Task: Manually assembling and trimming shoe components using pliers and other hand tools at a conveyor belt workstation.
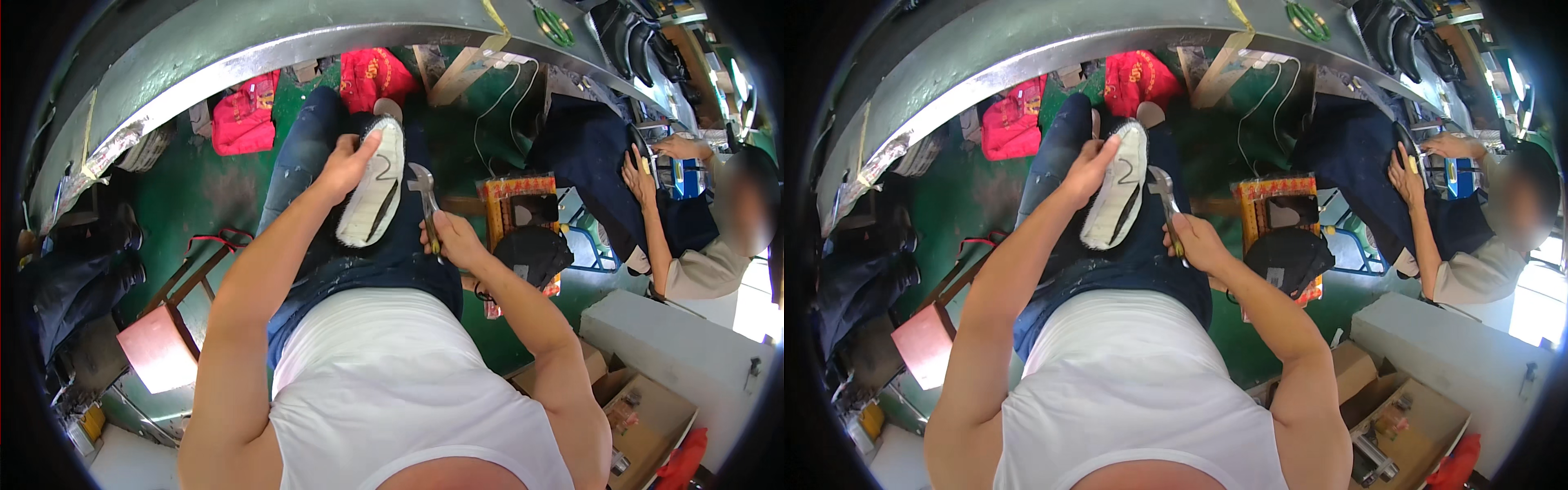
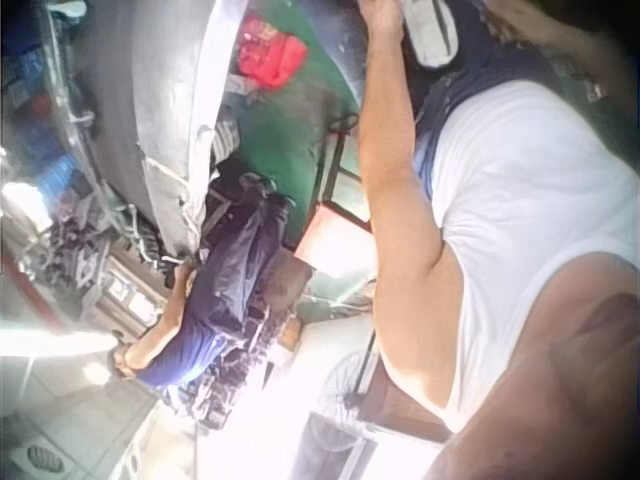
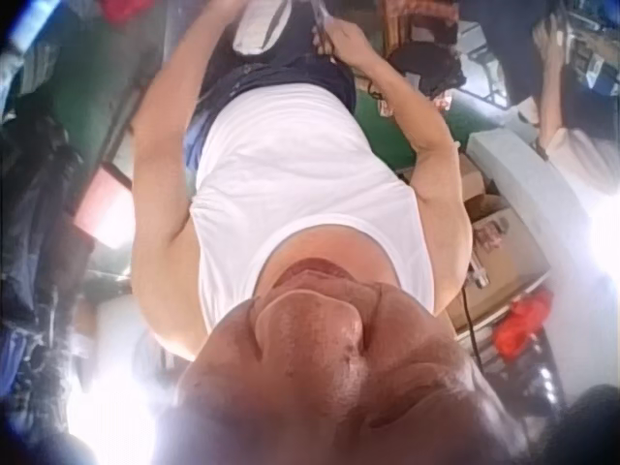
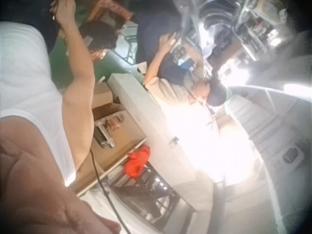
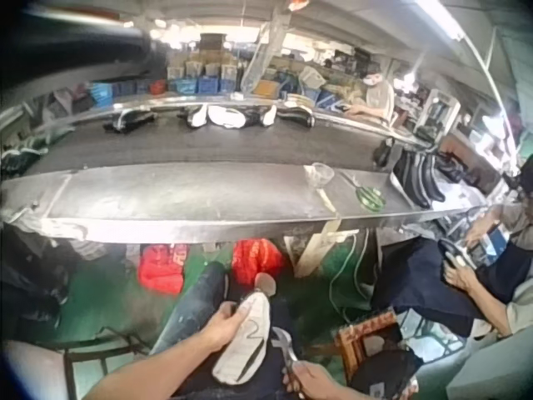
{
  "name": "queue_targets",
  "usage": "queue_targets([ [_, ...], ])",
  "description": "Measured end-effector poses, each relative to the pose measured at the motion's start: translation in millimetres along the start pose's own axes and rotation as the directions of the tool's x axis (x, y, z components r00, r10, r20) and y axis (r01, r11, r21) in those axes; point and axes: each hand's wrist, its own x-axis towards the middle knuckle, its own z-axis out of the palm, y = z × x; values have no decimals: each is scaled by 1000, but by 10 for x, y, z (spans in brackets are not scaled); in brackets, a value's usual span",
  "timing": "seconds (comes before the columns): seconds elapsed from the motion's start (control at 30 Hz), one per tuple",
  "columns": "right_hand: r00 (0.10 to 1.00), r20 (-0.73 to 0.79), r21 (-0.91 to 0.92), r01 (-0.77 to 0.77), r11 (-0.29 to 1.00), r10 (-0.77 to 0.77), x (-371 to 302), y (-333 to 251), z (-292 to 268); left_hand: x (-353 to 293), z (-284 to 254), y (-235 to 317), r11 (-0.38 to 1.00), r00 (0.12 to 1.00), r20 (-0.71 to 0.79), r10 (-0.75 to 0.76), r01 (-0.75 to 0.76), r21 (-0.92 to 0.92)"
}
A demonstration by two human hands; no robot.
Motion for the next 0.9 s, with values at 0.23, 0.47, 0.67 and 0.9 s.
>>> queue_targets([
  [0.23,971,-61,352,-195,915,230,-75,126,-94,-168,-204,624,829,972,234,8,124,-545],
  [0.47,961,-48,479,-219,850,274,-3,176,-144,-721,-1207,306,696,665,632,399,229,-681],
  [0.67,960,-40,470,-228,853,278,45,114,-95,-1244,-856,407,789,862,501,-81,-251,561],
  [0.9,989,-104,361,-56,931,100,-140,-176,-106,-1203,-573,-29,921,930,366,32,114,-372],
])
